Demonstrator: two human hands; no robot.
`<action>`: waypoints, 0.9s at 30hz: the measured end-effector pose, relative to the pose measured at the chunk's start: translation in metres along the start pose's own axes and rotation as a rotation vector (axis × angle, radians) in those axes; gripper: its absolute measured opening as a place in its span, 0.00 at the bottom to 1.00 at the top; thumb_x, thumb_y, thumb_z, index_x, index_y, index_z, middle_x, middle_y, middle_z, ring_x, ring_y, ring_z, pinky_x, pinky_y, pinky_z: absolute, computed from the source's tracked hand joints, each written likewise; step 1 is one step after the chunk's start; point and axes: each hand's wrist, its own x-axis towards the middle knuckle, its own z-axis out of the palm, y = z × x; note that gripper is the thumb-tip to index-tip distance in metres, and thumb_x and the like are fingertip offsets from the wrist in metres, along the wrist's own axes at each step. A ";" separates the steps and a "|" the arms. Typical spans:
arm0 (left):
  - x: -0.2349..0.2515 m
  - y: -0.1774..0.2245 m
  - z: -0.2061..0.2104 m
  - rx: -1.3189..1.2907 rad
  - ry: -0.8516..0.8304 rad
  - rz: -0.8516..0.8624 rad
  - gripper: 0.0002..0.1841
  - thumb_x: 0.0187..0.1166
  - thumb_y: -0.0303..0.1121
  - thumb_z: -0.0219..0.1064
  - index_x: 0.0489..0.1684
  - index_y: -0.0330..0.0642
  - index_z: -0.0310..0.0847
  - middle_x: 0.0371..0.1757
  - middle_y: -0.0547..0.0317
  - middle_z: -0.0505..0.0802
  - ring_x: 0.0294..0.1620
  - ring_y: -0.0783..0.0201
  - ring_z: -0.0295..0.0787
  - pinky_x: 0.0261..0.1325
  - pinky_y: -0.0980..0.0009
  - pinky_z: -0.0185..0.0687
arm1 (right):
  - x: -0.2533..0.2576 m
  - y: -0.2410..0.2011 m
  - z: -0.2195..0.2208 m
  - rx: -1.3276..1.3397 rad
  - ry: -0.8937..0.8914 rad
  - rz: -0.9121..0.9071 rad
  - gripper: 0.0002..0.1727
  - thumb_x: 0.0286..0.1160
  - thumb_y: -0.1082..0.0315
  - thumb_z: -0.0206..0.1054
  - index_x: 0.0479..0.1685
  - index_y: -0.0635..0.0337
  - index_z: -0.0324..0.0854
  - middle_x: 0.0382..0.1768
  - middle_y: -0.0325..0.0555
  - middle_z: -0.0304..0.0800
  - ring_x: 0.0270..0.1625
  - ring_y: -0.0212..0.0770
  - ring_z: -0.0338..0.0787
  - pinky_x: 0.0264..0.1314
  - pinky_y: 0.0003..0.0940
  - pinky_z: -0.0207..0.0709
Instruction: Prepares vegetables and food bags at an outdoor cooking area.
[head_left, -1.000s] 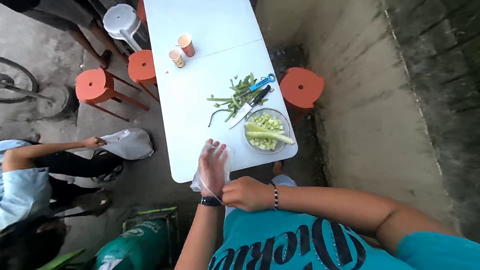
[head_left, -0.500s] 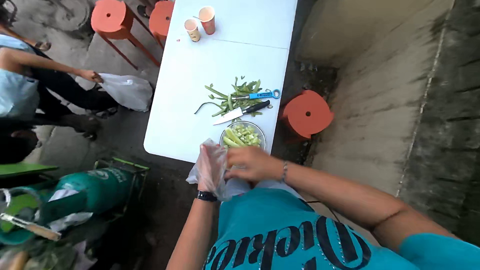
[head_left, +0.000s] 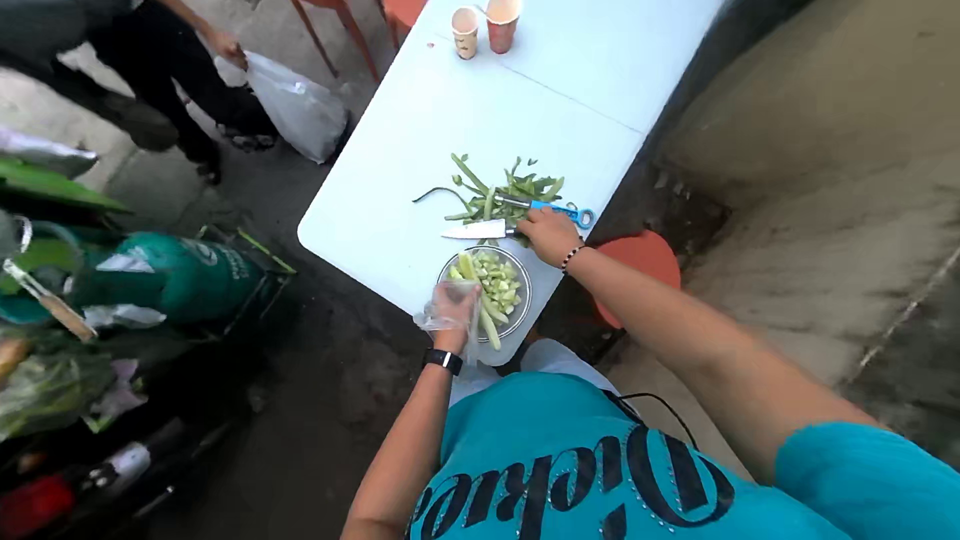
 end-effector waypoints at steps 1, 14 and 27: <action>0.001 0.002 0.007 -0.006 0.044 -0.017 0.37 0.69 0.48 0.81 0.73 0.33 0.75 0.59 0.38 0.91 0.64 0.44 0.88 0.73 0.45 0.78 | 0.006 0.004 -0.001 -0.022 -0.011 -0.041 0.18 0.72 0.79 0.69 0.61 0.61 0.86 0.62 0.64 0.85 0.70 0.71 0.81 0.61 0.70 0.78; -0.022 -0.025 0.022 -1.043 0.160 -0.155 0.20 0.89 0.28 0.50 0.78 0.39 0.72 0.50 0.46 0.93 0.38 0.59 0.91 0.41 0.63 0.89 | 0.039 0.023 -0.006 -0.100 -0.164 -0.276 0.26 0.58 0.71 0.77 0.63 0.59 0.85 0.65 0.66 0.82 0.67 0.71 0.82 0.58 0.69 0.78; -0.024 -0.041 -0.013 -1.054 -0.240 -0.143 0.22 0.91 0.42 0.54 0.81 0.52 0.70 0.50 0.56 0.93 0.29 0.70 0.86 0.30 0.77 0.83 | -0.034 0.035 -0.040 0.347 -0.092 -0.026 0.23 0.91 0.50 0.55 0.66 0.58 0.78 0.40 0.60 0.90 0.44 0.63 0.91 0.49 0.70 0.80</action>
